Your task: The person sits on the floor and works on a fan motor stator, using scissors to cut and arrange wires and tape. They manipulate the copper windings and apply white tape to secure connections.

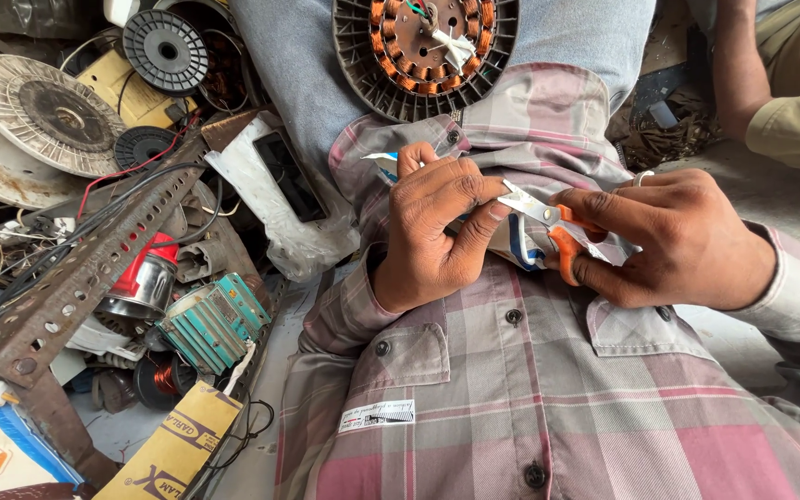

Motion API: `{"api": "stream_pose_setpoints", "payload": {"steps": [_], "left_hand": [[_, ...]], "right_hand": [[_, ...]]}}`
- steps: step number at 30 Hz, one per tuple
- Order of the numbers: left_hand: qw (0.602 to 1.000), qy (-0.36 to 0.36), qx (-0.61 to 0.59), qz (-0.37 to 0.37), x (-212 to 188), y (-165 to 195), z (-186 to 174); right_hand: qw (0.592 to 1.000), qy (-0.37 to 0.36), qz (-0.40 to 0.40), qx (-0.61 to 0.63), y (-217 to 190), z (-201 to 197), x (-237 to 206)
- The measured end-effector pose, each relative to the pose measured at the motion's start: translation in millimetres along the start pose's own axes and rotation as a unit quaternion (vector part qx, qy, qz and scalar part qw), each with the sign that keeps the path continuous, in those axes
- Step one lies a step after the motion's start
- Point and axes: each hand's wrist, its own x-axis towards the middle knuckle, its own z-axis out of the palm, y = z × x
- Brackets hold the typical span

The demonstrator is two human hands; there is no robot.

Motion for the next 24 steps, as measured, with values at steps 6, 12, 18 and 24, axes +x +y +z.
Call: {"api": "stream_pose_setpoints", "payload": {"steps": [6, 12, 18, 24], "left_hand": [[1.0, -0.006, -0.005, -0.001, 1.0, 0.8, -0.1], [1.0, -0.007, -0.012, -0.005, 0.6, 0.6, -0.5], [1.0, 0.0, -0.02, -0.009, -0.5, -0.4, 1.4], [1.0, 0.003, -0.02, -0.01, -1.6, -1.1, 1.2]], "right_hand": [[1.0, -0.005, 0.007, 0.019, 2.9, 1.5, -0.4], [0.997, -0.014, 0.012, 0.074, 6.9, 1.6, 1.3], [0.996, -0.016, 0.018, 0.087, 6.2, 0.8, 2.2], [0.996, -0.013, 0.016, 0.087, 4.1, -0.2, 3.9]]}}
